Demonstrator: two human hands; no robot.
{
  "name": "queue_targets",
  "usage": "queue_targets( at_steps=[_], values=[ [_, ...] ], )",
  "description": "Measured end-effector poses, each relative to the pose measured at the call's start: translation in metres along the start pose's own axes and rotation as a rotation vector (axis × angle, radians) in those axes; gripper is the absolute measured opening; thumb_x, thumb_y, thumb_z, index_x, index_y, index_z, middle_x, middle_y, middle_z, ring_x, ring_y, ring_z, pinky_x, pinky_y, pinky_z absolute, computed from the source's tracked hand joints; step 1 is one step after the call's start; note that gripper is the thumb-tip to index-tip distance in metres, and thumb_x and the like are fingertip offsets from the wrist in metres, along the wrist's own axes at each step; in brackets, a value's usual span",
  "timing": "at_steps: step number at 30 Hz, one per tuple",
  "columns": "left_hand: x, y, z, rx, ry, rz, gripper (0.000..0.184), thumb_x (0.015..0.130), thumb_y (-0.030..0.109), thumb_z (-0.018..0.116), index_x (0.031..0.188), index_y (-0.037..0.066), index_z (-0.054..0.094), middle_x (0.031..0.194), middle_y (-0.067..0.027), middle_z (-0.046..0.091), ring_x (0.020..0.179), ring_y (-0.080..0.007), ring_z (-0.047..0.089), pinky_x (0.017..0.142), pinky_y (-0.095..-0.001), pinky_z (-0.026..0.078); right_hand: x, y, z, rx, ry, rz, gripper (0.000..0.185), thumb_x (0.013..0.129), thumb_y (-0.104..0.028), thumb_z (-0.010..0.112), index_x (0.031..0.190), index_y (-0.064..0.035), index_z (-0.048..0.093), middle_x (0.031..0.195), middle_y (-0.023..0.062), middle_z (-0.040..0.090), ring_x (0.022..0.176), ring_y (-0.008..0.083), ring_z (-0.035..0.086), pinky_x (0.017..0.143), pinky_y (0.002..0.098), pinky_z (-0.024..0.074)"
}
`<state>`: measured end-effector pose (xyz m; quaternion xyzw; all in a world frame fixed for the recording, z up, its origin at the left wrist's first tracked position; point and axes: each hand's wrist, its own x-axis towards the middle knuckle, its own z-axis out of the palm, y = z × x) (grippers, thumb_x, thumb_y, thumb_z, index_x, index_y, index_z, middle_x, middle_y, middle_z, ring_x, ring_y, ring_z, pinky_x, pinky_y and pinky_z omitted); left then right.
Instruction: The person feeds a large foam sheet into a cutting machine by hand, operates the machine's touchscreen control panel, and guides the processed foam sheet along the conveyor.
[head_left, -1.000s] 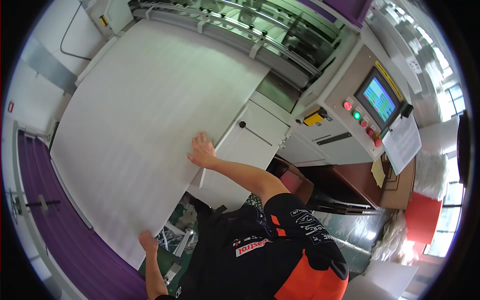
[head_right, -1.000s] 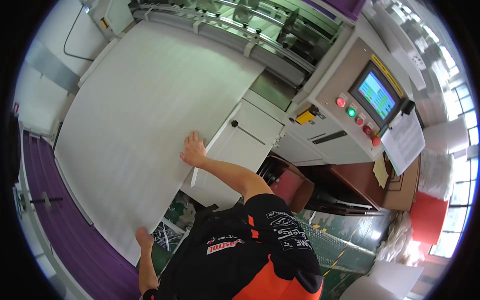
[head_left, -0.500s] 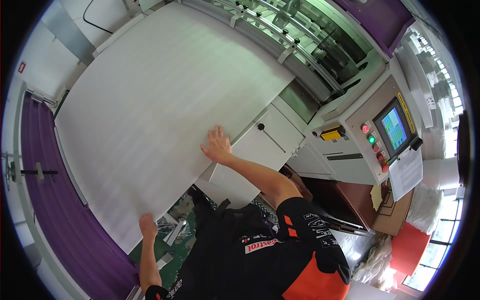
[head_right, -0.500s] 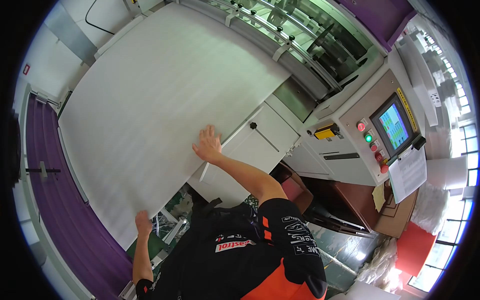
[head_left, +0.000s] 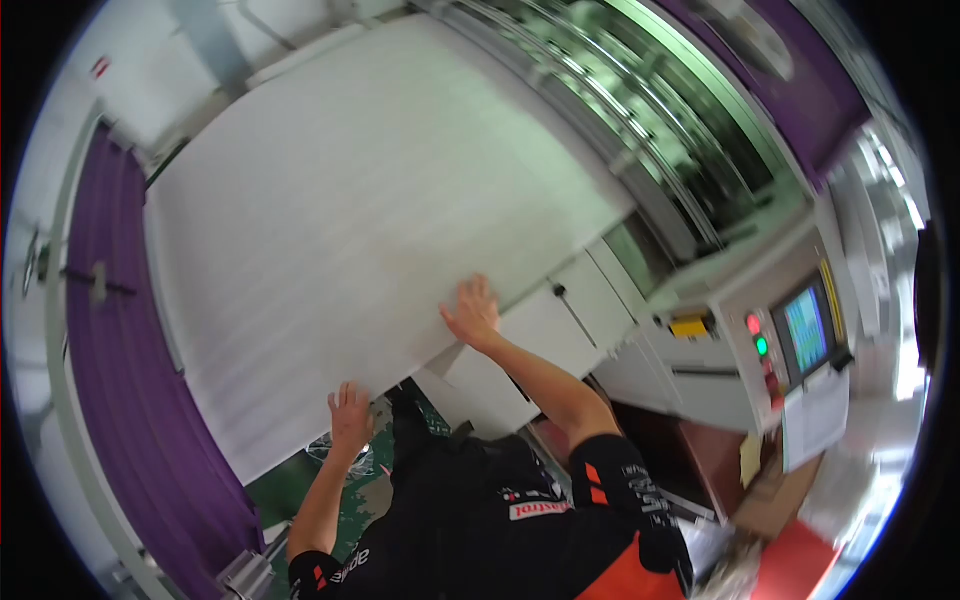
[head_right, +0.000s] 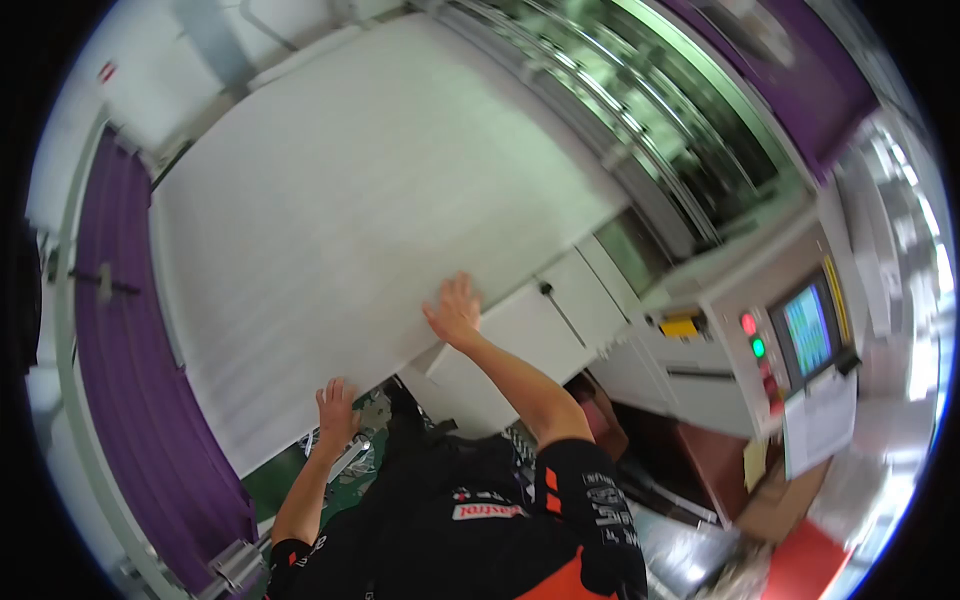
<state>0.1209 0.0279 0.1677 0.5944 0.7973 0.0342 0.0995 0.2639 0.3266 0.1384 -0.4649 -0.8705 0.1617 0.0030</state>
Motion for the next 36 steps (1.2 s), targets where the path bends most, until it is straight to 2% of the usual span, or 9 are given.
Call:
queue_targets(
  at_steps=[1, 4, 8, 14, 16, 19, 25, 32, 36],
  values=[
    [-0.022, -0.016, 0.005, 0.029, -0.084, -0.103, 0.058, 0.071, 0.008, 0.057, 0.127, 0.007, 0.044, 0.142, -0.0216, 0.03, 0.132, -0.0383, 0.028, 0.105, -0.0523, 0.024, 0.001, -0.001, 0.0, -0.003, -0.02, 0.003, 0.066, 0.087, -0.046, 0.048, 0.127, 0.006, 0.042, 0.141, 0.027, 0.029, 0.134, 0.0385, 0.024, 0.096, 0.052, 0.0323],
    [-0.077, -0.063, 0.015, 0.213, -0.011, -0.311, 0.063, 0.072, 0.006, 0.055, 0.133, 0.008, 0.04, 0.145, -0.021, 0.028, 0.135, -0.0369, 0.025, 0.109, -0.0529, 0.018, -0.001, -0.002, -0.002, -0.031, 0.001, -0.02, 0.065, 0.086, -0.046, 0.049, 0.125, 0.0057, 0.043, 0.141, 0.0273, 0.03, 0.133, 0.0389, 0.025, 0.096, 0.0514, 0.032],
    [-0.103, -0.101, 0.036, 0.256, 0.054, -0.395, 0.062, 0.072, 0.005, 0.055, 0.133, 0.008, 0.041, 0.145, -0.0197, 0.029, 0.135, -0.0363, 0.026, 0.11, -0.0546, 0.017, 0.001, 0.001, -0.001, -0.05, 0.031, -0.059, 0.065, 0.086, -0.046, 0.05, 0.125, 0.005, 0.043, 0.137, 0.0261, 0.033, 0.129, 0.039, 0.029, 0.095, 0.0479, 0.034],
    [-0.101, -0.099, 0.048, 0.25, 0.108, -0.468, 0.062, 0.07, 0.004, 0.057, 0.131, 0.009, 0.044, 0.143, -0.0182, 0.032, 0.133, -0.0352, 0.028, 0.109, -0.0551, 0.019, -0.003, -0.001, 0.0, -0.07, 0.07, -0.066, 0.066, 0.084, -0.048, 0.051, 0.123, 0.0048, 0.044, 0.135, 0.0255, 0.035, 0.125, 0.0388, 0.032, 0.094, 0.0485, 0.0345],
    [-0.098, -0.097, 0.036, 0.226, 0.138, -0.453, 0.059, 0.066, 0.003, 0.06, 0.124, 0.008, 0.05, 0.137, -0.018, 0.038, 0.127, -0.0353, 0.035, 0.106, -0.0531, 0.023, -0.003, 0.001, 0.005, -0.005, 0.072, -0.073, 0.067, 0.084, -0.047, 0.051, 0.124, 0.0062, 0.044, 0.137, 0.0275, 0.033, 0.128, 0.0407, 0.029, 0.094, 0.055, 0.0325],
    [-0.095, -0.104, 0.034, 0.26, 0.225, -0.388, 0.054, 0.063, 0.003, 0.061, 0.116, 0.006, 0.054, 0.127, -0.0177, 0.044, 0.116, -0.0347, 0.041, 0.1, -0.0503, 0.029, -0.003, 0.003, 0.004, 0.01, 0.033, -0.071, 0.067, 0.085, -0.047, 0.05, 0.127, 0.0048, 0.042, 0.138, 0.0271, 0.032, 0.13, 0.0406, 0.028, 0.096, 0.0552, 0.0306],
    [-0.09, -0.098, 0.016, 0.215, 0.286, -0.321, 0.048, 0.062, 0.002, 0.059, 0.11, 0.005, 0.055, 0.12, -0.017, 0.047, 0.107, -0.0341, 0.044, 0.093, -0.047, 0.033, -0.002, 0.003, 0.003, -0.004, 0.03, -0.069, 0.067, 0.086, -0.048, 0.049, 0.128, 0.0044, 0.042, 0.139, 0.0275, 0.032, 0.131, 0.0405, 0.027, 0.097, 0.055, 0.0297],
    [-0.085, -0.11, 0.028, 0.215, 0.214, -0.288, 0.045, 0.064, 0.003, 0.058, 0.109, 0.005, 0.055, 0.114, -0.0157, 0.05, 0.098, -0.0324, 0.046, 0.086, -0.0417, 0.036, 0.0, 0.0, 0.004, 0.0, 0.014, -0.034, 0.065, 0.086, -0.048, 0.048, 0.126, 0.0037, 0.043, 0.138, 0.0278, 0.033, 0.132, 0.0412, 0.027, 0.097, 0.055, 0.0305],
    [-0.09, -0.11, 0.023, 0.196, 0.122, -0.163, 0.043, 0.065, 0.002, 0.057, 0.108, 0.004, 0.055, 0.11, -0.0148, 0.051, 0.094, -0.0316, 0.047, 0.083, -0.0396, 0.038, -0.004, 0.003, 0.008, -0.024, 0.137, -0.102, 0.059, 0.085, -0.047, 0.05, 0.117, 0.0024, 0.048, 0.132, 0.0266, 0.037, 0.126, 0.0411, 0.031, 0.088, 0.0518, 0.0384]
  ],
)
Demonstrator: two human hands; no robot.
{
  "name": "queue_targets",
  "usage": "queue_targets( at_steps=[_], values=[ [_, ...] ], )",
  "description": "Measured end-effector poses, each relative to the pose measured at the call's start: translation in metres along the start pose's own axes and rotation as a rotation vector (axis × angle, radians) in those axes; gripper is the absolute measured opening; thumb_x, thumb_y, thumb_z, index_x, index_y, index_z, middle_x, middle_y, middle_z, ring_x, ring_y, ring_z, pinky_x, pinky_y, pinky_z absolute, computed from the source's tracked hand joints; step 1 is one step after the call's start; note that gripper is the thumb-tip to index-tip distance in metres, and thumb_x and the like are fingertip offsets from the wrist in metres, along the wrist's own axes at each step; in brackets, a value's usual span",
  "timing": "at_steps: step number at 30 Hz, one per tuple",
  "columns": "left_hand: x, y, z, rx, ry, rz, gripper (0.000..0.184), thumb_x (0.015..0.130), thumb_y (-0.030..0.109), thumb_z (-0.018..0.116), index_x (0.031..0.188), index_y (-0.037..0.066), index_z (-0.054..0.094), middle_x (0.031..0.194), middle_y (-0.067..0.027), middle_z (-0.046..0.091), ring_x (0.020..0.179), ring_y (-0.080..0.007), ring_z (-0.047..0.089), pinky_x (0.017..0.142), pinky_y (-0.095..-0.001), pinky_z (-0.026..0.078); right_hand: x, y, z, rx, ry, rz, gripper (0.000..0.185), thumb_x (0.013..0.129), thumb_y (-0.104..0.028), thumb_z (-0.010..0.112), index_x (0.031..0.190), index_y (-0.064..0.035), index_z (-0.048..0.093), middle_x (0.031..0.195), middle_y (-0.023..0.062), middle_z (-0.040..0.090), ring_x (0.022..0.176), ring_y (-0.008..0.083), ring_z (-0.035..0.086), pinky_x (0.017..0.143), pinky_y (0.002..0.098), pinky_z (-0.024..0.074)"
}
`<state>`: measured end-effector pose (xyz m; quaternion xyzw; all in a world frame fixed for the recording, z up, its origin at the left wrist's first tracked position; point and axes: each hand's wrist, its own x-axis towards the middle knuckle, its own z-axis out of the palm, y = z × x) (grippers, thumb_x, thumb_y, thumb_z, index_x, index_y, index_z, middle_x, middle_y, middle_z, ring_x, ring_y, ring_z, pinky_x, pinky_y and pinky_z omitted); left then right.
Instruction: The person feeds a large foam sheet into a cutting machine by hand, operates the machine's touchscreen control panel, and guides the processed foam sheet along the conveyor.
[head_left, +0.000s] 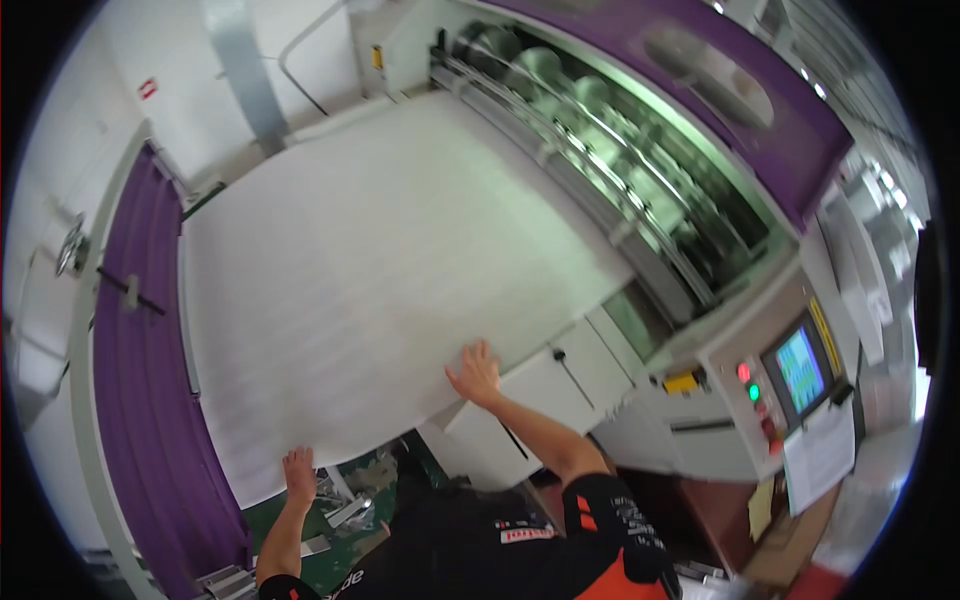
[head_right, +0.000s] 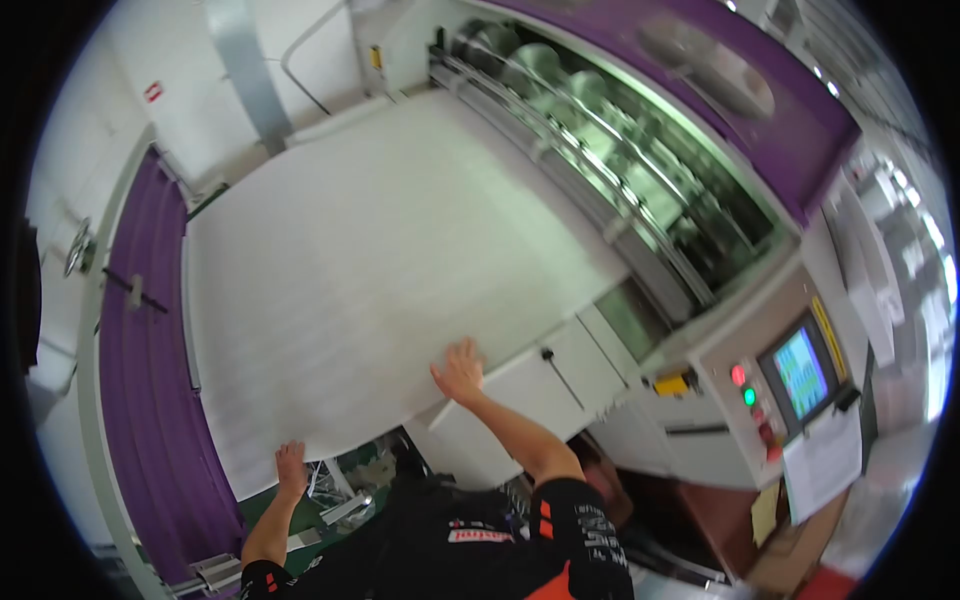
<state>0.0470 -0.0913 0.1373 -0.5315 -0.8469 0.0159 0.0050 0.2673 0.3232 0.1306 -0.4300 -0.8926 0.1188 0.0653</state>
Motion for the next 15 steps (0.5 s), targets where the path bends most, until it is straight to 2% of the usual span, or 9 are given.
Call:
queue_targets(
  at_steps=[4, 8, 10, 11, 12, 15],
  values=[
    [0.029, 0.03, -0.013, -0.079, 0.075, 0.053, 0.04, 0.067, 0.002, 0.054, 0.108, 0.004, 0.054, 0.105, -0.0138, 0.053, 0.09, -0.0303, 0.049, 0.08, -0.038, 0.039, 0.003, -0.003, -0.012, 0.063, -0.112, 0.066, 0.06, 0.086, -0.046, 0.049, 0.12, 0.0024, 0.046, 0.136, 0.0275, 0.033, 0.129, 0.0414, 0.028, 0.091, 0.0534, 0.0364],
    [0.072, 0.084, -0.004, -0.133, 0.072, 0.109, 0.039, 0.069, 0.003, 0.053, 0.108, 0.003, 0.054, 0.105, -0.0139, 0.053, 0.089, -0.0303, 0.05, 0.079, -0.0378, 0.04, 0.002, -0.003, -0.009, 0.122, -0.076, 0.057, 0.061, 0.085, -0.044, 0.051, 0.122, 0.0046, 0.045, 0.139, 0.0298, 0.03, 0.132, 0.0429, 0.025, 0.097, 0.0587, 0.0301],
    [0.09, 0.106, 0.007, -0.155, 0.074, 0.136, 0.04, 0.069, 0.004, 0.053, 0.109, 0.003, 0.054, 0.106, -0.0141, 0.054, 0.089, -0.0305, 0.05, 0.079, -0.0375, 0.04, 0.002, -0.003, -0.01, 0.131, -0.084, 0.062, 0.063, 0.085, -0.043, 0.051, 0.124, 0.0064, 0.043, 0.139, 0.0301, 0.03, 0.132, 0.0428, 0.024, 0.098, 0.0596, 0.0291],
    [0.099, 0.117, 0.011, -0.161, 0.073, 0.148, 0.041, 0.07, 0.004, 0.054, 0.11, 0.003, 0.054, 0.106, -0.0142, 0.054, 0.089, -0.0306, 0.05, 0.079, -0.0373, 0.039, 0.003, -0.004, -0.012, 0.099, -0.119, 0.079, 0.065, 0.086, -0.045, 0.05, 0.127, 0.005, 0.041, 0.14, 0.0286, 0.028, 0.133, 0.0412, 0.023, 0.098, 0.0567, 0.0292],
    [0.105, 0.13, 0.013, -0.214, 0.041, 0.151, 0.046, 0.069, 0.006, 0.054, 0.115, 0.003, 0.052, 0.112, -0.0158, 0.052, 0.097, -0.0322, 0.049, 0.085, -0.0399, 0.039, 0.003, -0.004, -0.013, 0.067, -0.158, 0.095, 0.067, 0.086, -0.047, 0.049, 0.13, 0.0036, 0.04, 0.141, 0.0271, 0.027, 0.134, 0.0396, 0.022, 0.099, 0.0538, 0.0293],
    [0.098, 0.138, 0.002, -0.251, -0.013, 0.155, 0.055, 0.069, 0.008, 0.056, 0.123, 0.005, 0.049, 0.123, -0.0183, 0.047, 0.111, -0.0345, 0.045, 0.094, -0.0449, 0.035, 0.003, -0.004, -0.012, 0.066, -0.156, 0.104, 0.068, 0.086, -0.046, 0.05, 0.131, 0.0043, 0.039, 0.142, 0.0276, 0.026, 0.134, 0.0401, 0.021, 0.099, 0.0536, 0.0295]
  ],
)
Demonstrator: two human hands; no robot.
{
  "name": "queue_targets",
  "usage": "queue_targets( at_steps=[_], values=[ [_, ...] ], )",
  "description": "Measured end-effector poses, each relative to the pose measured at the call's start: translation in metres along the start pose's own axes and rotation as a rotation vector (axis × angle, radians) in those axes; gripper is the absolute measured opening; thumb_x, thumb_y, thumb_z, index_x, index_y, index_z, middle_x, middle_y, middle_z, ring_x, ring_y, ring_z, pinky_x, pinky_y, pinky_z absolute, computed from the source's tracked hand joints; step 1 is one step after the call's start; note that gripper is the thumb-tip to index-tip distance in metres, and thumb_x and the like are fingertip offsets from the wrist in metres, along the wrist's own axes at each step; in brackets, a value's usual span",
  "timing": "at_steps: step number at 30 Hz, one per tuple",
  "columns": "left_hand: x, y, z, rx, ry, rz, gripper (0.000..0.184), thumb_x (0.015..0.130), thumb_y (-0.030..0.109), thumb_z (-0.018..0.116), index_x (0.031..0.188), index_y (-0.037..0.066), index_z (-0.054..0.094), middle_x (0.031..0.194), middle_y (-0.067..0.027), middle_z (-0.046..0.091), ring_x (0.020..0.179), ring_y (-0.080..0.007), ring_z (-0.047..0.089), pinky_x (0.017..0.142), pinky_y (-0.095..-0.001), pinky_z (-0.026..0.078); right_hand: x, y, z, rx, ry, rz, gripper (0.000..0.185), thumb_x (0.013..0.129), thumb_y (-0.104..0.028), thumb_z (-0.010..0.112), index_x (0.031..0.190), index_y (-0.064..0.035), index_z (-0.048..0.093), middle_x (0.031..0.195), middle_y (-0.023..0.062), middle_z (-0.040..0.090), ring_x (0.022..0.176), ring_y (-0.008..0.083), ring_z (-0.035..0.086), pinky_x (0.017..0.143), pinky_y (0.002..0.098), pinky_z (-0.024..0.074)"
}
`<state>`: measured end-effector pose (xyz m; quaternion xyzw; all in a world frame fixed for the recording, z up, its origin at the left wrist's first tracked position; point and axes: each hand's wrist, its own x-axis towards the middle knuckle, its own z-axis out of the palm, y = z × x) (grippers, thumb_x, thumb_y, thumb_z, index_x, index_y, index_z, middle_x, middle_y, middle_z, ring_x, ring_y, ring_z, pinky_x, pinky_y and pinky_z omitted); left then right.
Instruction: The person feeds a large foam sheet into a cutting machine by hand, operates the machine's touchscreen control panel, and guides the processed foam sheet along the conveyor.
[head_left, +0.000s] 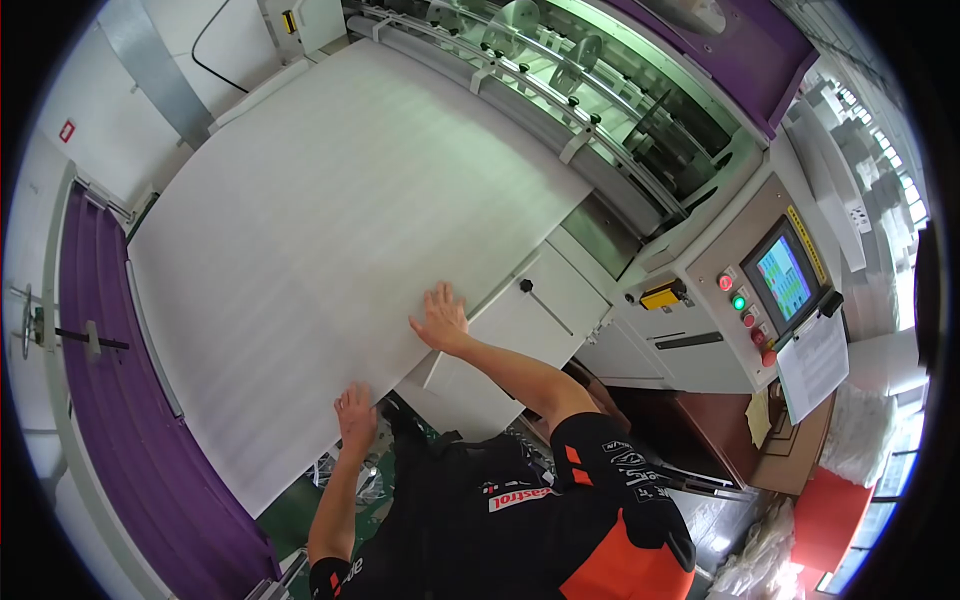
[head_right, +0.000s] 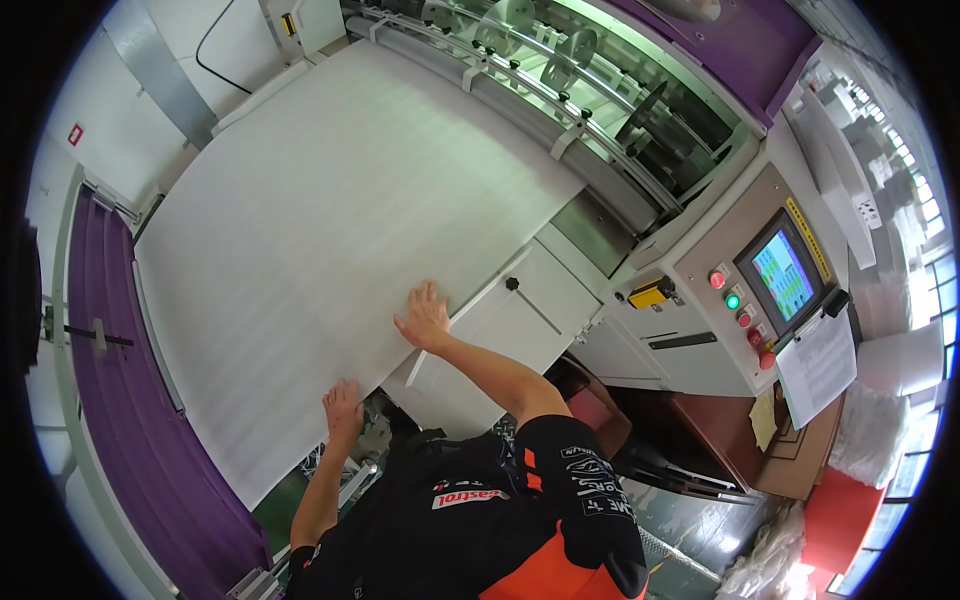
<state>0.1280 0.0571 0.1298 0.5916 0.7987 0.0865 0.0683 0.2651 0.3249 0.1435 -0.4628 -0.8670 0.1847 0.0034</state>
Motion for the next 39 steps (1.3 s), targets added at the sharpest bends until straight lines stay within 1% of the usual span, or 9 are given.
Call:
queue_targets(
  at_steps=[4, 7, 9, 15, 18, 21, 23, 28, 39],
  values=[
    [-0.03, -0.013, -0.015, 0.029, -0.058, -0.055, 0.074, 0.066, 0.01, 0.058, 0.137, 0.01, 0.04, 0.142, -0.0214, 0.031, 0.134, -0.0363, 0.027, 0.106, -0.0554, 0.02, 0.001, 0.002, 0.003, -0.008, 0.01, -0.008, 0.069, 0.086, -0.046, 0.05, 0.131, 0.0046, 0.039, 0.142, 0.028, 0.026, 0.135, 0.0404, 0.021, 0.099, 0.0533, 0.0297],
    [-0.103, -0.084, -0.005, 0.088, 0.017, -0.196, 0.081, 0.063, 0.001, 0.055, 0.141, 0.01, 0.034, 0.149, -0.0212, 0.022, 0.139, -0.0361, 0.018, 0.11, -0.0559, 0.012, 0.001, 0.002, 0.001, 0.013, 0.019, -0.025, 0.068, 0.086, -0.044, 0.05, 0.129, 0.0073, 0.039, 0.141, 0.0299, 0.027, 0.134, 0.0425, 0.021, 0.099, 0.0576, 0.0291],
    [-0.124, -0.109, -0.012, 0.146, 0.038, -0.267, 0.081, 0.063, -0.001, 0.055, 0.141, 0.009, 0.035, 0.149, -0.0206, 0.022, 0.139, -0.0363, 0.019, 0.111, -0.0549, 0.012, -0.001, 0.001, 0.003, 0.02, 0.013, -0.039, 0.068, 0.086, -0.043, 0.05, 0.129, 0.0083, 0.039, 0.14, 0.0306, 0.027, 0.134, 0.0432, 0.021, 0.099, 0.0591, 0.0289],
    [-0.146, -0.125, -0.025, 0.274, 0.045, -0.418, 0.076, 0.062, -0.004, 0.057, 0.136, 0.006, 0.041, 0.147, -0.0197, 0.025, 0.137, -0.0368, 0.02, 0.112, -0.0528, 0.013, 0.002, 0.0, 0.001, -0.04, -0.013, -0.041, 0.069, 0.085, -0.046, 0.05, 0.129, 0.0061, 0.04, 0.142, 0.0276, 0.027, 0.135, 0.0407, 0.022, 0.099, 0.0508, 0.0306],
    [-0.136, -0.126, -0.009, 0.323, 0.109, -0.459, 0.074, 0.061, -0.005, 0.059, 0.133, 0.006, 0.044, 0.145, -0.0194, 0.028, 0.136, -0.0368, 0.022, 0.113, -0.0522, 0.014, 0.002, 0.0, 0.003, -0.033, 0.02, -0.063, 0.068, 0.086, -0.044, 0.051, 0.129, 0.0074, 0.039, 0.14, 0.0287, 0.029, 0.133, 0.0422, 0.022, 0.099, 0.0538, 0.0291],
    [-0.137, -0.118, -0.017, 0.25, 0.155, -0.431, 0.07, 0.061, -0.005, 0.057, 0.13, 0.003, 0.045, 0.141, -0.0201, 0.033, 0.133, -0.0368, 0.026, 0.113, -0.051, 0.015, 0.003, 0.0, 0.003, -0.041, 0.022, -0.087, 0.068, 0.086, -0.045, 0.051, 0.129, 0.0067, 0.04, 0.14, 0.0281, 0.03, 0.133, 0.0416, 0.022, 0.098, 0.0528, 0.0299],
    [-0.136, -0.115, -0.023, 0.149, 0.214, -0.396, 0.067, 0.059, -0.008, 0.049, 0.126, -0.001, 0.047, 0.137, -0.0207, 0.038, 0.129, -0.0383, 0.032, 0.111, -0.0506, 0.019, 0.001, 0.001, 0.003, -0.042, 0.013, -0.073, 0.068, 0.085, -0.045, 0.051, 0.128, 0.006, 0.041, 0.14, 0.0275, 0.031, 0.133, 0.0411, 0.023, 0.098, 0.0519, 0.0307],
    [-0.135, -0.11, -0.036, 0.166, 0.172, -0.355, 0.066, 0.06, -0.004, 0.052, 0.126, -0.003, 0.046, 0.135, -0.0224, 0.039, 0.126, -0.0378, 0.035, 0.11, -0.0492, 0.021, 0.001, 0.002, 0.009, -0.087, 0.075, -0.077, 0.066, 0.086, -0.047, 0.051, 0.127, 0.0036, 0.043, 0.139, 0.0256, 0.032, 0.132, 0.0393, 0.026, 0.097, 0.0496, 0.0316],
    [-0.126, -0.101, -0.026, 0.175, 0.244, -0.406, 0.062, 0.062, -0.005, 0.05, 0.124, -0.002, 0.047, 0.129, -0.0216, 0.043, 0.121, -0.0374, 0.039, 0.107, -0.047, 0.025, 0.002, -0.003, -0.002, -0.116, -0.02, -0.046, 0.069, 0.088, -0.051, 0.045, 0.133, 0.0014, 0.04, 0.143, 0.024, 0.029, 0.134, 0.0364, 0.026, 0.098, 0.0457, 0.0298]
  ],
)
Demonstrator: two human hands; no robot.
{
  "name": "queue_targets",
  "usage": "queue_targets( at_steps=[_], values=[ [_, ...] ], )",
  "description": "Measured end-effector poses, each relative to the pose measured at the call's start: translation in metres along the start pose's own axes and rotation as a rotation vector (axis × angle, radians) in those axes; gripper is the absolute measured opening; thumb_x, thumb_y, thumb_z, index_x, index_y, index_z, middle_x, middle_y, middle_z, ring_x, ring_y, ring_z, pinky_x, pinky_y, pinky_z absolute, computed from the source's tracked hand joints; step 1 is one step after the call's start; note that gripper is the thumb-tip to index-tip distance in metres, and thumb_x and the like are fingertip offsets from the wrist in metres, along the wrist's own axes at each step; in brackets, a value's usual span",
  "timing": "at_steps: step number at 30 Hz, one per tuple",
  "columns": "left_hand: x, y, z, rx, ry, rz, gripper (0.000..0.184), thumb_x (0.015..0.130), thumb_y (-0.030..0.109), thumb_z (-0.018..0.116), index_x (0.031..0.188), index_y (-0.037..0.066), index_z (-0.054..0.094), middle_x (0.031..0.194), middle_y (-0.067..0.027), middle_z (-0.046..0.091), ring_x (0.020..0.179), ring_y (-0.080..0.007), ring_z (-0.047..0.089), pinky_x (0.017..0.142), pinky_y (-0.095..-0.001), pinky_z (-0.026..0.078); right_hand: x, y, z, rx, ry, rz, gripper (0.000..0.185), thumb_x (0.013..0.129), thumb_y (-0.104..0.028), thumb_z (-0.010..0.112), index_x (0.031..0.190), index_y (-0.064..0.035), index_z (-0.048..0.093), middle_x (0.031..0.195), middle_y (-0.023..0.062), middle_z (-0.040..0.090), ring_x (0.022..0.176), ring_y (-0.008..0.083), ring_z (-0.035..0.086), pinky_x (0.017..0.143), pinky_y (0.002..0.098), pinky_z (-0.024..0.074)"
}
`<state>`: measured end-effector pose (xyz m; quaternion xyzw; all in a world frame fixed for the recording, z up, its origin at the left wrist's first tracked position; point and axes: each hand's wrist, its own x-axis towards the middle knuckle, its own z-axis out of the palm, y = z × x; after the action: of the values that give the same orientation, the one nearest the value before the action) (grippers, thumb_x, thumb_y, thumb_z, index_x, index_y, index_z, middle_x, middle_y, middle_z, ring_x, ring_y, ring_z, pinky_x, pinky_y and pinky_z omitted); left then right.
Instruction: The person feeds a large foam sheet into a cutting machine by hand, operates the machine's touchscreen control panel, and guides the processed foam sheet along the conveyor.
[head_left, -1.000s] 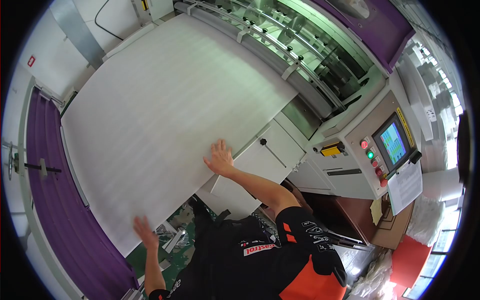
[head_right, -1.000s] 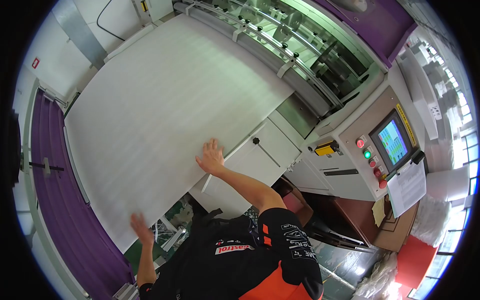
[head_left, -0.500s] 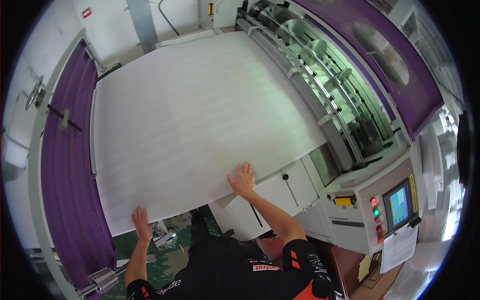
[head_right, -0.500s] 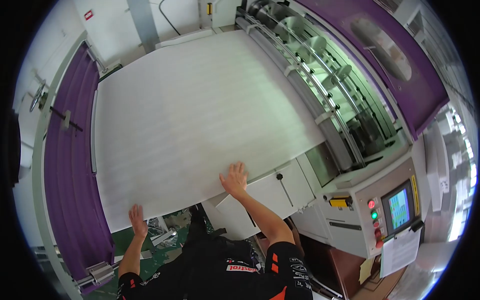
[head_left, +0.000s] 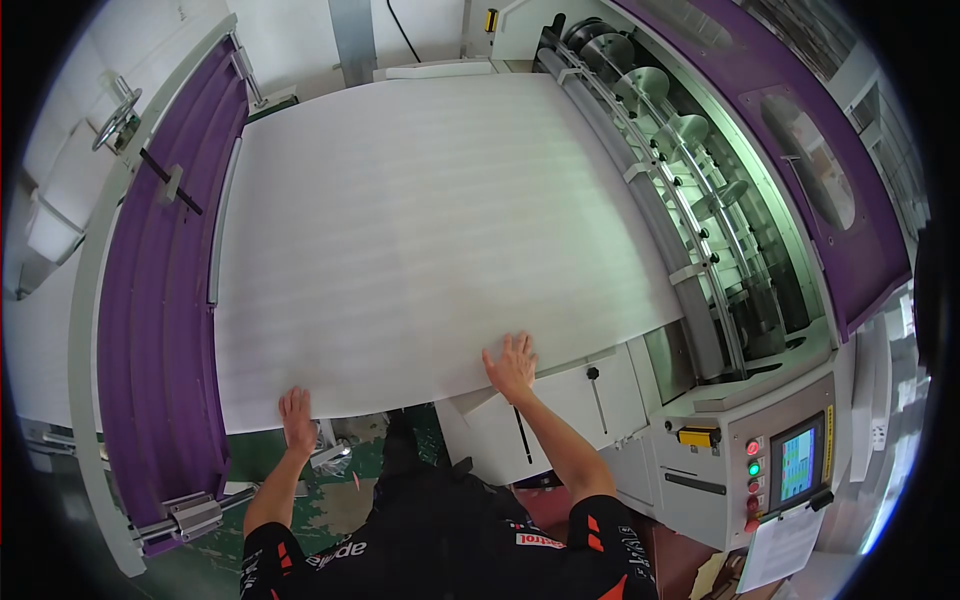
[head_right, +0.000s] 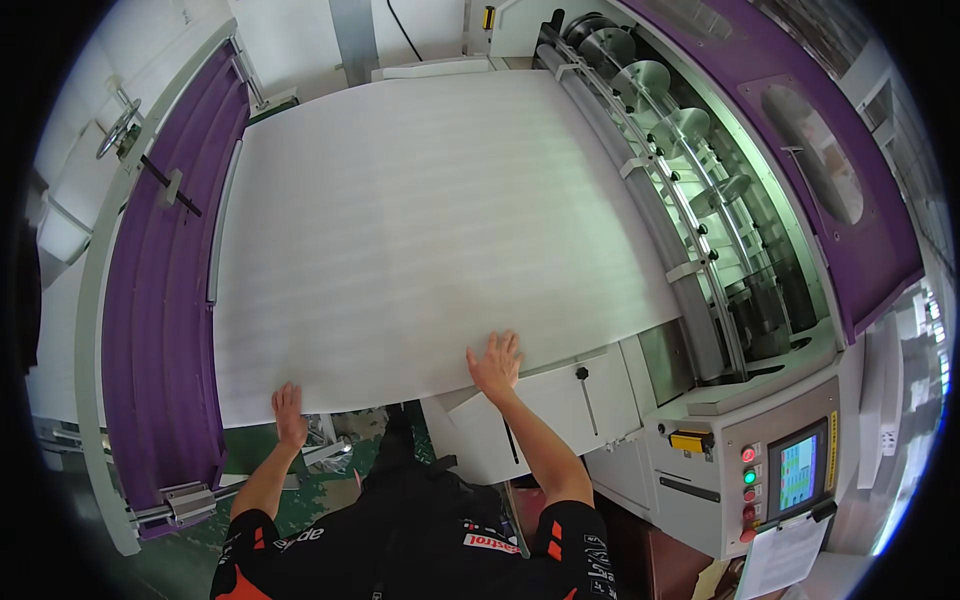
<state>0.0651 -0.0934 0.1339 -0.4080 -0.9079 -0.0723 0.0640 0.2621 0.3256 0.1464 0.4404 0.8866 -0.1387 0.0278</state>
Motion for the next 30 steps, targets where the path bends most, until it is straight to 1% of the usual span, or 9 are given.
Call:
queue_targets(
  at_steps=[7, 12, 17, 19, 22, 24, 27, 29, 30],
  values=[
    [0.032, 0.074, 0.02, -0.158, -0.013, 0.038, 0.054, 0.064, -0.004, 0.049, 0.118, -0.001, 0.05, 0.119, -0.0181, 0.05, 0.106, -0.0348, 0.047, 0.095, -0.042, 0.036, 0.0, 0.005, 0.01, -0.017, 0.029, -0.004, 0.069, 0.088, -0.051, 0.045, 0.132, 0.0015, 0.041, 0.143, 0.024, 0.029, 0.134, 0.0363, 0.025, 0.098, 0.0455, 0.0301],
    [0.058, 0.16, -0.002, -0.289, -0.251, 0.123, 0.035, 0.074, 0.003, 0.053, 0.108, 0.001, 0.058, 0.107, -0.016, 0.059, 0.094, -0.0333, 0.054, 0.086, -0.0387, 0.042, -0.002, 0.004, 0.012, -0.01, 0.042, -0.012, 0.069, 0.088, -0.052, 0.045, 0.131, 0.0019, 0.042, 0.142, 0.0244, 0.03, 0.133, 0.0374, 0.025, 0.097, 0.0461, 0.0305],
    [-0.003, 0.141, 0.028, -0.91, -0.41, 0.301, 0.026, 0.084, 0.013, 0.057, 0.108, 0.003, 0.061, 0.105, -0.0148, 0.061, 0.091, -0.0316, 0.059, 0.077, -0.0357, 0.047, 0.002, 0.001, 0.006, -0.024, 0.026, -0.017, 0.069, 0.088, -0.052, 0.045, 0.13, 0.0021, 0.043, 0.141, 0.025, 0.031, 0.133, 0.0388, 0.026, 0.096, 0.0466, 0.0313],
    [-0.02, 0.105, 0.023, -1.497, -0.873, -0.677, 0.026, 0.089, 0.017, 0.056, 0.111, 0.004, 0.058, 0.106, -0.0127, 0.061, 0.092, -0.0273, 0.059, 0.077, -0.037, 0.048, 0.0, 0.002, 0.004, -0.035, 0.012, -0.011, 0.068, 0.088, -0.052, 0.045, 0.13, 0.002, 0.043, 0.141, 0.0253, 0.031, 0.132, 0.0393, 0.026, 0.096, 0.0468, 0.0317],
    [-0.039, 0.037, 0.038, -2.155, -0.17, -1.081, 0.033, 0.093, 0.024, 0.055, 0.118, 0.002, 0.052, 0.112, -0.0116, 0.059, 0.095, -0.0233, 0.059, 0.076, -0.0366, 0.05, 0.005, 0.0, -0.013, -0.031, -0.08, 0.004, 0.067, 0.088, -0.052, 0.045, 0.127, 0.0024, 0.044, 0.138, 0.0263, 0.032, 0.129, 0.0387, 0.029, 0.095, 0.0471, 0.0319],
    [-0.02, 0.014, 0.026, -2.207, 0.31, -1.164, 0.031, 0.094, 0.024, 0.054, 0.115, 0.002, 0.054, 0.107, -0.0106, 0.061, 0.091, -0.0238, 0.06, 0.075, -0.0345, 0.051, 0.008, -0.005, -0.024, -0.029, -0.191, -0.004, 0.066, 0.087, -0.051, 0.046, 0.125, 0.0027, 0.045, 0.136, 0.0272, 0.034, 0.126, 0.0381, 0.033, 0.094, 0.0474, 0.0322],
    [-0.002, 0.03, -0.026, -2.228, 0.467, -1.167, 0.031, 0.093, 0.025, 0.055, 0.114, 0.002, 0.055, 0.103, -0.0105, 0.062, 0.086, -0.0235, 0.061, 0.073, -0.0336, 0.051, 0.029, -0.01, -0.036, 0.107, -0.271, 0.033, 0.068, 0.087, -0.054, 0.045, 0.127, 0.0014, 0.045, 0.138, 0.0264, 0.032, 0.129, 0.0386, 0.03, 0.097, 0.0493, 0.0307],
    [0.002, 0.042, -0.054, -2.249, 0.613, -1.159, 0.031, 0.093, 0.027, 0.055, 0.112, 0.002, 0.055, 0.099, -0.0104, 0.064, 0.081, -0.0233, 0.062, 0.071, -0.0328, 0.051, 0.04, -0.011, -0.028, 0.151, 0.247, -0.241, 0.074, 0.087, -0.058, 0.043, 0.135, -0.0005, 0.039, 0.143, 0.0254, 0.027, 0.133, 0.0393, 0.025, 0.1, 0.0538, 0.0268],
    [-0.011, 0.038, -0.029, -2.198, 0.521, -1.156, 0.033, 0.092, 0.028, 0.056, 0.111, 0.0, 0.056, 0.094, -0.0111, 0.064, 0.076, -0.0226, 0.062, 0.067, -0.0318, 0.052, 0.044, -0.014, -0.024, 0.15, 0.249, -0.244, 0.074, 0.087, -0.058, 0.043, 0.135, -0.0005, 0.039, 0.143, 0.0254, 0.027, 0.133, 0.0393, 0.025, 0.1, 0.0538, 0.0268]
  ],
)
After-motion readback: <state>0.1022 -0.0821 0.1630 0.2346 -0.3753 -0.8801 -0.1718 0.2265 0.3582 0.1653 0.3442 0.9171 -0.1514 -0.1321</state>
